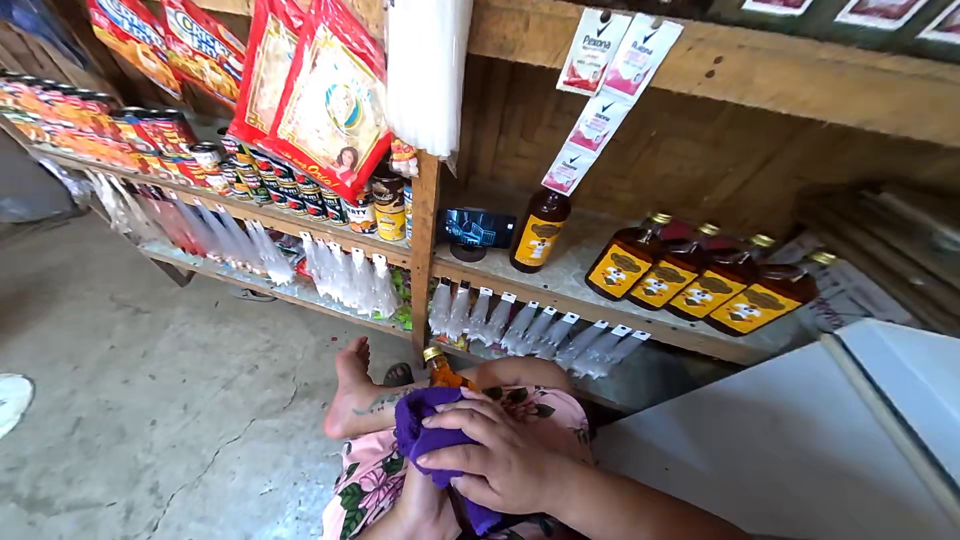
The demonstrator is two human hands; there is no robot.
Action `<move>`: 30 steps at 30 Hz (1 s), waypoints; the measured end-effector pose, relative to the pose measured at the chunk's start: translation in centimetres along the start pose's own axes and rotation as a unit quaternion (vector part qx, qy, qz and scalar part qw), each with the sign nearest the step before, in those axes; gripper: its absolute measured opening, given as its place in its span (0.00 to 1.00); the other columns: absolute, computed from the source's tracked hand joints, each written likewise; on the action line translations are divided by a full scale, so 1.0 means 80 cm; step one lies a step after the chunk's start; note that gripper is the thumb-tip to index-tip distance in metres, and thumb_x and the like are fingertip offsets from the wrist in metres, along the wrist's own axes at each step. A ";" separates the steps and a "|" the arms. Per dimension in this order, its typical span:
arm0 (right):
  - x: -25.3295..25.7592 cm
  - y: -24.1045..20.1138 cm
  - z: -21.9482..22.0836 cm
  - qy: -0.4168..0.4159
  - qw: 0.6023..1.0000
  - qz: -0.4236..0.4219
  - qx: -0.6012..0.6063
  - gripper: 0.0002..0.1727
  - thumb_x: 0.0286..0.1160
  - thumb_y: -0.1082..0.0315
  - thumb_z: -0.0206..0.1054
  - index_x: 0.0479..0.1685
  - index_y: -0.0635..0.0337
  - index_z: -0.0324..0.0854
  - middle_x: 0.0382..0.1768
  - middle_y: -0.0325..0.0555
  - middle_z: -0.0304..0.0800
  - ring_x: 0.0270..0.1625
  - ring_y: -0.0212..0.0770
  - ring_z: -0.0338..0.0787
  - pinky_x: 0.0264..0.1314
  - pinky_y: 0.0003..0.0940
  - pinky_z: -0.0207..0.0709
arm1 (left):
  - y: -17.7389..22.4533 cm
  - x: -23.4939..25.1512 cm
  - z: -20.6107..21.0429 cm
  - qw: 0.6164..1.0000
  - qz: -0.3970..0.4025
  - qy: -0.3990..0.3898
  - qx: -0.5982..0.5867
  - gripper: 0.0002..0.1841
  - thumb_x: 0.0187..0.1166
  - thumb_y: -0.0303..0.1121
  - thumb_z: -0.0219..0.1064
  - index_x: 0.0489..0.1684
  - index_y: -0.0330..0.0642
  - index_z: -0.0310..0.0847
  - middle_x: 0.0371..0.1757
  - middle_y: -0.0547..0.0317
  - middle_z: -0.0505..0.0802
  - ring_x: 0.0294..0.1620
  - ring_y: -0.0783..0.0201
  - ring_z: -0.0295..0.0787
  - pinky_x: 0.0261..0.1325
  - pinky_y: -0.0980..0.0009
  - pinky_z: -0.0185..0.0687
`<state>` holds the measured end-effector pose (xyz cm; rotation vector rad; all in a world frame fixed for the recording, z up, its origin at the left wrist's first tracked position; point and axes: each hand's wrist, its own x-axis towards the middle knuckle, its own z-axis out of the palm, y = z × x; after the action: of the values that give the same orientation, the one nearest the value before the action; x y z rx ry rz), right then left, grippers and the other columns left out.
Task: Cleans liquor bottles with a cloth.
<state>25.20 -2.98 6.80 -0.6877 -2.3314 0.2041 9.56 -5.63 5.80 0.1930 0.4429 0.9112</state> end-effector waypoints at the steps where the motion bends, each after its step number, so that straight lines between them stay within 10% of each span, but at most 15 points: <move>1: 0.001 0.002 0.000 -0.002 1.000 0.006 0.004 0.18 0.84 0.58 0.60 0.69 0.34 0.82 0.73 0.45 0.83 0.83 0.48 0.75 0.88 0.53 0.61 | 0.003 -0.002 0.006 1.000 -0.011 0.007 0.010 0.40 0.89 0.52 0.14 0.32 0.52 0.81 0.33 0.63 0.94 0.40 0.69 0.93 0.45 0.71 0.90; 6: 0.003 0.009 0.002 0.019 0.998 0.051 0.041 0.21 0.80 0.58 0.63 0.72 0.40 0.80 0.75 0.50 0.81 0.85 0.54 0.71 0.88 0.53 0.63 | 0.003 0.011 -0.011 0.996 -0.013 -0.089 -0.018 0.42 0.81 0.73 0.33 0.46 0.49 0.86 0.47 0.57 0.96 0.53 0.62 0.94 0.56 0.61 0.91; 11: 0.005 0.021 0.003 0.068 0.992 0.095 0.052 0.21 0.84 0.58 0.60 0.73 0.47 0.79 0.74 0.53 0.81 0.81 0.48 0.76 0.83 0.45 0.71 | 0.012 0.010 0.005 0.997 -0.016 -0.072 0.021 0.42 0.80 0.75 0.28 0.63 0.52 0.78 0.56 0.60 0.93 0.60 0.63 0.91 0.61 0.62 0.88; 20: 0.002 0.041 0.000 0.078 0.956 0.239 0.153 0.26 0.80 0.68 0.61 0.77 0.68 0.74 0.74 0.61 0.78 0.80 0.44 0.75 0.85 0.37 0.67 | 0.014 0.010 0.019 0.999 -0.023 -0.036 0.013 0.43 0.79 0.75 0.28 0.60 0.53 0.80 0.53 0.57 0.94 0.58 0.59 0.93 0.59 0.57 0.90; 26: 0.001 0.048 -0.002 0.086 0.896 0.354 0.254 0.29 0.83 0.68 0.59 0.83 0.64 0.66 0.81 0.55 0.72 0.82 0.38 0.72 0.85 0.34 0.67 | 0.005 0.023 -0.013 0.996 -0.021 -0.075 -0.032 0.48 0.73 0.81 0.34 0.68 0.51 0.79 0.60 0.48 0.93 0.64 0.52 0.89 0.67 0.49 0.85; 30: 0.000 0.038 0.000 0.101 0.924 0.313 0.193 0.27 0.80 0.71 0.59 0.80 0.67 0.70 0.78 0.58 0.75 0.82 0.42 0.73 0.86 0.36 0.66 | 0.004 0.024 -0.016 0.997 -0.016 -0.079 -0.017 0.48 0.72 0.81 0.33 0.68 0.51 0.79 0.61 0.48 0.92 0.65 0.52 0.89 0.68 0.48 0.84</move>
<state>26.49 -0.41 5.80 -1.1634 -1.7349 0.8141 9.81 -3.95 4.23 0.2251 0.2824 0.8640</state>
